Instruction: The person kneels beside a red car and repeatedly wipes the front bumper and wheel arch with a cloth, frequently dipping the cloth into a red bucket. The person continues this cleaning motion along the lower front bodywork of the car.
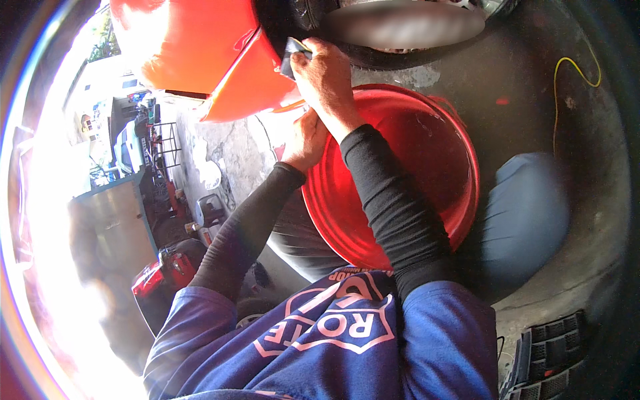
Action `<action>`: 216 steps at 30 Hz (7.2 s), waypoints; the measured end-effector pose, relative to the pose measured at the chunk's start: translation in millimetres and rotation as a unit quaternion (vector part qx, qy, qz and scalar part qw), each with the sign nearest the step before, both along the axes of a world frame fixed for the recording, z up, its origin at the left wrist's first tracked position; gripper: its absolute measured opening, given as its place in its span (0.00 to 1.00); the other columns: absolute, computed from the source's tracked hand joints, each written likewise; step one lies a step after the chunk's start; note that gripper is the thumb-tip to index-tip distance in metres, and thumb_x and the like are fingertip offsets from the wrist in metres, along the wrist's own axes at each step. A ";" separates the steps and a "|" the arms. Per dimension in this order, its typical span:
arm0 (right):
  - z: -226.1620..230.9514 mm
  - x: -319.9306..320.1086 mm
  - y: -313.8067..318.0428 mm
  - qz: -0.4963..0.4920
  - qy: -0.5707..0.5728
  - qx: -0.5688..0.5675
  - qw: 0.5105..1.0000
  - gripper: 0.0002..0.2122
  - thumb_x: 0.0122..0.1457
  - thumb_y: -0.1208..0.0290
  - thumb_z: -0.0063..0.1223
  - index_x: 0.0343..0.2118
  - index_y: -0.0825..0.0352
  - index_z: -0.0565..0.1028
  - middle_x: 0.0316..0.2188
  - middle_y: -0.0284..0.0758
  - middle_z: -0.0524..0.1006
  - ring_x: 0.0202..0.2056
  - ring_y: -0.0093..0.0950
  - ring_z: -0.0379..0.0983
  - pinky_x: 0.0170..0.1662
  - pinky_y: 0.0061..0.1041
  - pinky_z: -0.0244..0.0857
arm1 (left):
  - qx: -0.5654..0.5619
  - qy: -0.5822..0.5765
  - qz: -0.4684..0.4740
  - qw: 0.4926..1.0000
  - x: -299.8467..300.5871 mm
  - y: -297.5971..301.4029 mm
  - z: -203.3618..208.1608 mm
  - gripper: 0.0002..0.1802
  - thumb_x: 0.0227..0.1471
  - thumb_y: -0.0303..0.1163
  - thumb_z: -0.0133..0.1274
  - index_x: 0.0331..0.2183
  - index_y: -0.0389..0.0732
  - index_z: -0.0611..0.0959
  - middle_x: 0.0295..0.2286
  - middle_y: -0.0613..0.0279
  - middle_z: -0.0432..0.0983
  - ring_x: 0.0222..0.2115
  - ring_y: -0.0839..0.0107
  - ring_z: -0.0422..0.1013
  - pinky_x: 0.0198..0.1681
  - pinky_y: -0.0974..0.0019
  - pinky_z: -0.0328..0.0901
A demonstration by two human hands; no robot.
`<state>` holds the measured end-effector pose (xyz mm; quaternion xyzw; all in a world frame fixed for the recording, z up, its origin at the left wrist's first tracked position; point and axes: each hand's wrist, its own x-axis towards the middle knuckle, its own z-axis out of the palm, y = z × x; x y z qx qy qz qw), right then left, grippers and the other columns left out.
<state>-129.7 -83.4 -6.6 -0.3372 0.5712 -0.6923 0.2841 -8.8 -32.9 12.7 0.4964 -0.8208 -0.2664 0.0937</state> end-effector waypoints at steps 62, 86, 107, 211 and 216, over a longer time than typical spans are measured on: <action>52.0 -22.4 -7.1 0.154 0.131 -0.086 0.976 0.19 0.52 0.63 0.69 0.40 0.71 0.75 0.36 0.39 0.81 0.37 0.27 0.76 0.44 0.30 0.70 | -0.030 0.105 -0.055 0.993 2.9 -2.4 -36.1 0.17 0.60 0.40 0.46 0.35 0.34 0.75 0.31 0.39 0.74 0.37 0.40 0.71 0.41 0.46 0.66; 39.4 -18.6 -10.5 0.137 0.213 0.077 0.964 0.25 0.46 0.59 0.70 0.41 0.73 0.73 0.37 0.44 0.80 0.40 0.36 0.77 0.44 0.35 0.70 | -0.006 0.087 -0.031 0.996 4.2 4.3 -22.9 0.14 0.60 0.38 0.45 0.36 0.34 0.74 0.33 0.39 0.74 0.38 0.41 0.72 0.41 0.46 0.66; 38.2 -21.7 0.0 0.219 0.323 0.196 0.899 0.16 0.54 0.64 0.63 0.38 0.73 0.81 0.36 0.40 0.83 0.38 0.24 0.78 0.45 0.26 0.69 | -0.007 0.099 -0.048 0.994 3.9 1.9 -19.3 0.15 0.60 0.39 0.46 0.34 0.33 0.74 0.31 0.37 0.74 0.38 0.40 0.71 0.41 0.46 0.66; 29.1 -21.4 -9.1 0.227 0.541 0.208 0.783 0.26 0.54 0.46 0.54 0.35 0.70 0.81 0.33 0.50 0.80 0.40 0.47 0.77 0.44 0.44 0.69 | -0.069 0.105 -0.097 0.987 3.8 1.9 -28.2 0.14 0.57 0.38 0.47 0.36 0.36 0.75 0.32 0.41 0.76 0.35 0.43 0.74 0.39 0.47 0.69; 40.3 -24.6 -0.1 0.081 0.293 0.075 0.950 0.21 0.57 0.52 0.60 0.27 0.72 0.80 0.15 0.38 0.74 0.18 0.25 0.67 0.26 0.30 0.64 | -0.029 0.132 -0.041 0.990 4.3 5.9 -27.3 0.12 0.57 0.36 0.47 0.35 0.36 0.74 0.30 0.41 0.74 0.35 0.43 0.73 0.39 0.47 0.68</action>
